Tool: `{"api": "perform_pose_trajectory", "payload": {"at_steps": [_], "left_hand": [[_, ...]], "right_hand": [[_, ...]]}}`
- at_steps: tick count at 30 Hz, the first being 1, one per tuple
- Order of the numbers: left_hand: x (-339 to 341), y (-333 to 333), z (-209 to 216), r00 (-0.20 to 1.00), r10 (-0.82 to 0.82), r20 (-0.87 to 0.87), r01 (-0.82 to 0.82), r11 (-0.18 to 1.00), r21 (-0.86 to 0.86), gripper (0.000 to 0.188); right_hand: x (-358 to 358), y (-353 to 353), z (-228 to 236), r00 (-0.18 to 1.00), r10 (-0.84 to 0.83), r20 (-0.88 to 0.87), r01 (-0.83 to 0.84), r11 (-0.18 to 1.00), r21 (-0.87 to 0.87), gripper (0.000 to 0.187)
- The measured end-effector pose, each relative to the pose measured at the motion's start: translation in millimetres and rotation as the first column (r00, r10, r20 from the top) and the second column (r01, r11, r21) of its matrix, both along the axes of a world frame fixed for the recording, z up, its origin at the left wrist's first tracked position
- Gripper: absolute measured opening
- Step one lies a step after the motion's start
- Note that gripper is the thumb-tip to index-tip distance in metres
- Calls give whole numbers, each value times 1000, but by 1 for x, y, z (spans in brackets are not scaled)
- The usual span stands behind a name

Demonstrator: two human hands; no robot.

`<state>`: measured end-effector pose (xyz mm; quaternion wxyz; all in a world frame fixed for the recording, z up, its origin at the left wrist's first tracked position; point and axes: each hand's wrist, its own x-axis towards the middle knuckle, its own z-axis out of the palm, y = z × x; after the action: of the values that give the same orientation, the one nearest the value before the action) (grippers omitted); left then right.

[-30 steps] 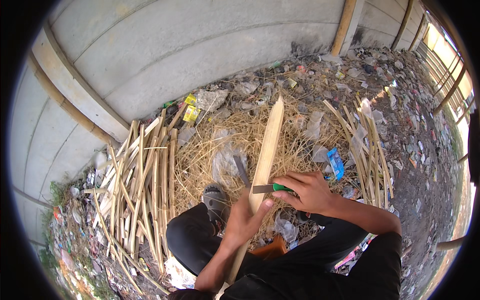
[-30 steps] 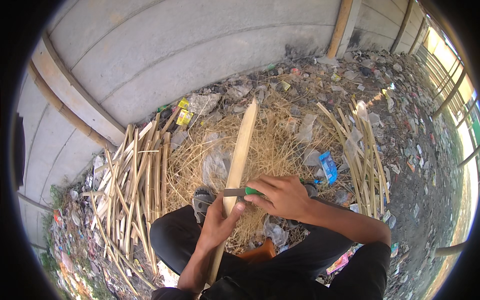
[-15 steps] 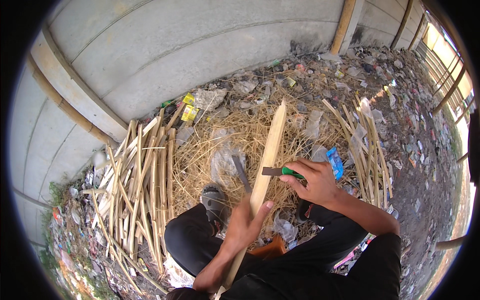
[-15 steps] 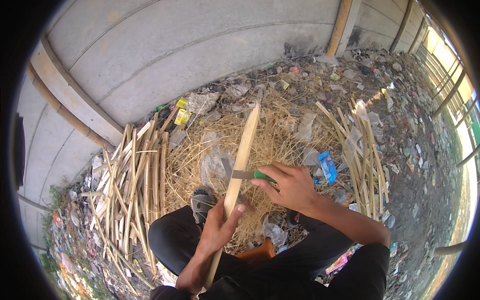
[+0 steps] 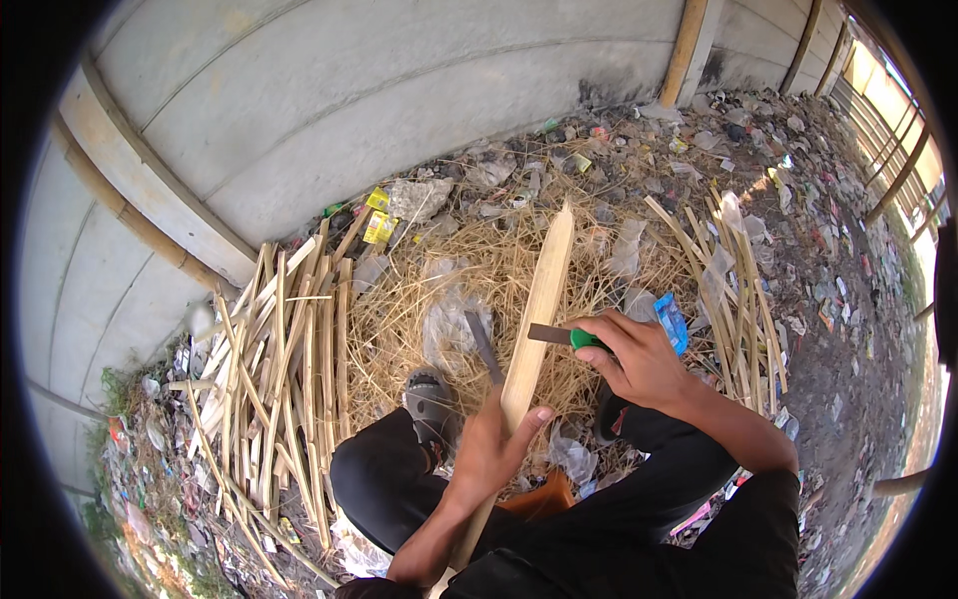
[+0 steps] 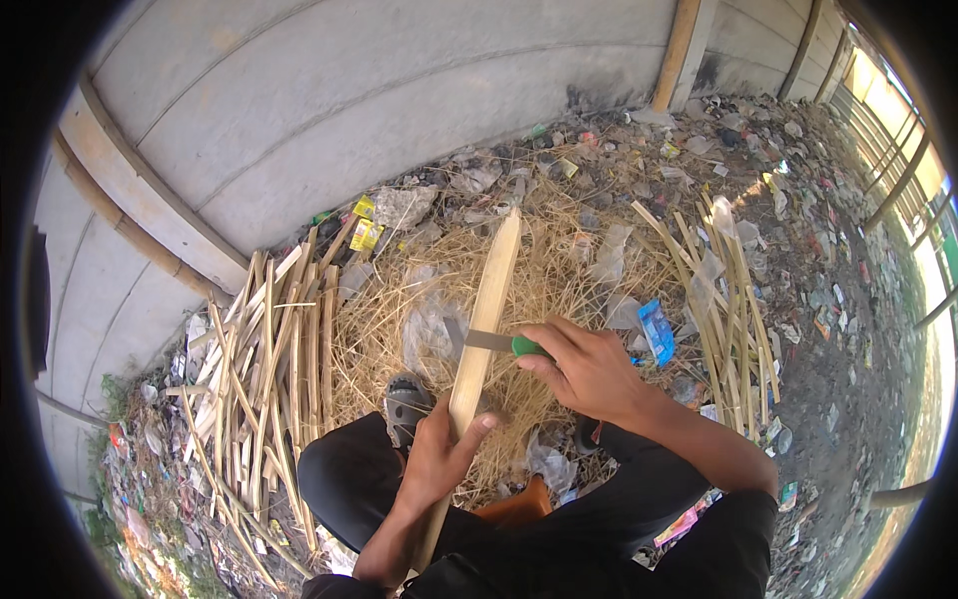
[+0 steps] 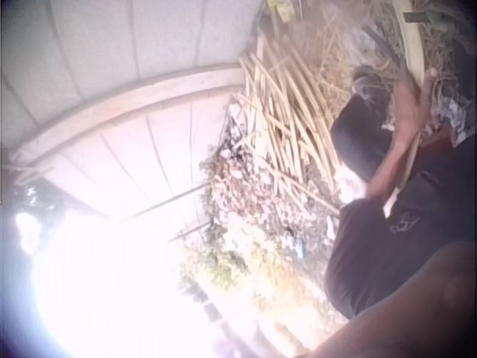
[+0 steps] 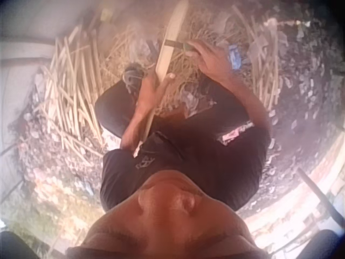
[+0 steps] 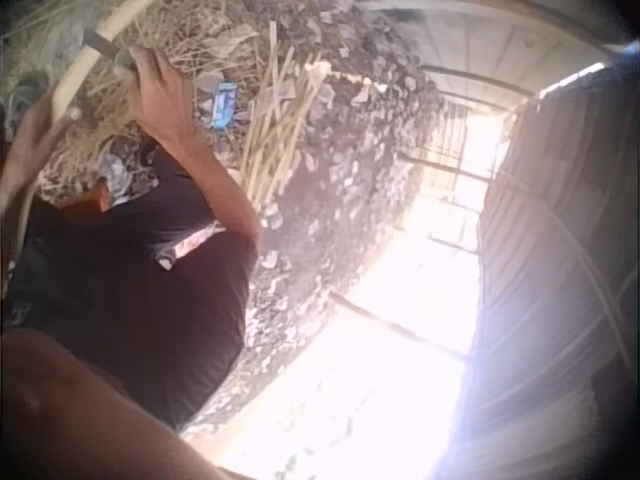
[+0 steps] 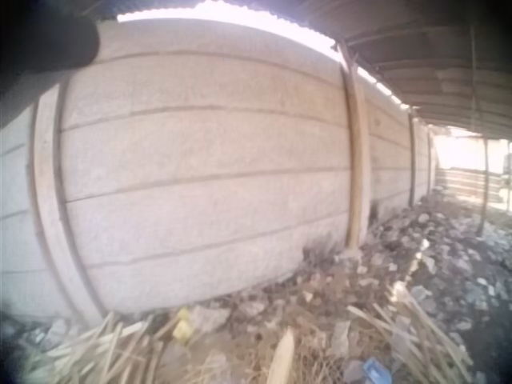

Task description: The person sits on the ground and uses a green utility knife to shave thin strips off a long piece of bamboo. They hold the bamboo with their left hand and scrape the blade along its length with their right hand, creating a pile of shavings on the ground.

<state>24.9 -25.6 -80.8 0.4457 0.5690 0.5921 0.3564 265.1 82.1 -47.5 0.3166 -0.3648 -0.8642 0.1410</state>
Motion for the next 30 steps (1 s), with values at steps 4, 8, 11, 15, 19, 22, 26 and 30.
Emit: {"api": "perform_pose_trajectory", "payload": {"at_steps": [4,8,11,15,19,22,26,30], "left_hand": [[-1,2,7,998,-11,-55,9,999,-35,58],[-1,1,2,999,18,-33,-18,1000,10,58],[-1,1,3,999,32,-24,-32,999,9,59],[-1,2,-5,999,39,-36,-37,997,68,59],[0,0,3,997,44,-61,-43,999,10,58],[1,0,5,997,46,-64,-46,999,7,59],[1,-1,7,993,36,-114,-40,999,-32,60],[5,-8,-5,995,3,-102,1,999,33,64]], "right_hand": [[-16,-15,-11,987,116,113,-128,986,109,31],[-18,-17,-10,981,130,145,-145,985,94,30],[-20,-15,-14,987,118,105,-130,985,117,28],[-19,-13,-12,989,120,90,-127,989,72,28],[-16,-10,-11,992,94,81,-98,994,54,27],[-11,-1,-15,995,51,82,-57,995,84,27],[-4,6,-9,995,13,101,-21,997,75,28],[15,38,-7,988,-155,-27,157,974,161,28]]}}
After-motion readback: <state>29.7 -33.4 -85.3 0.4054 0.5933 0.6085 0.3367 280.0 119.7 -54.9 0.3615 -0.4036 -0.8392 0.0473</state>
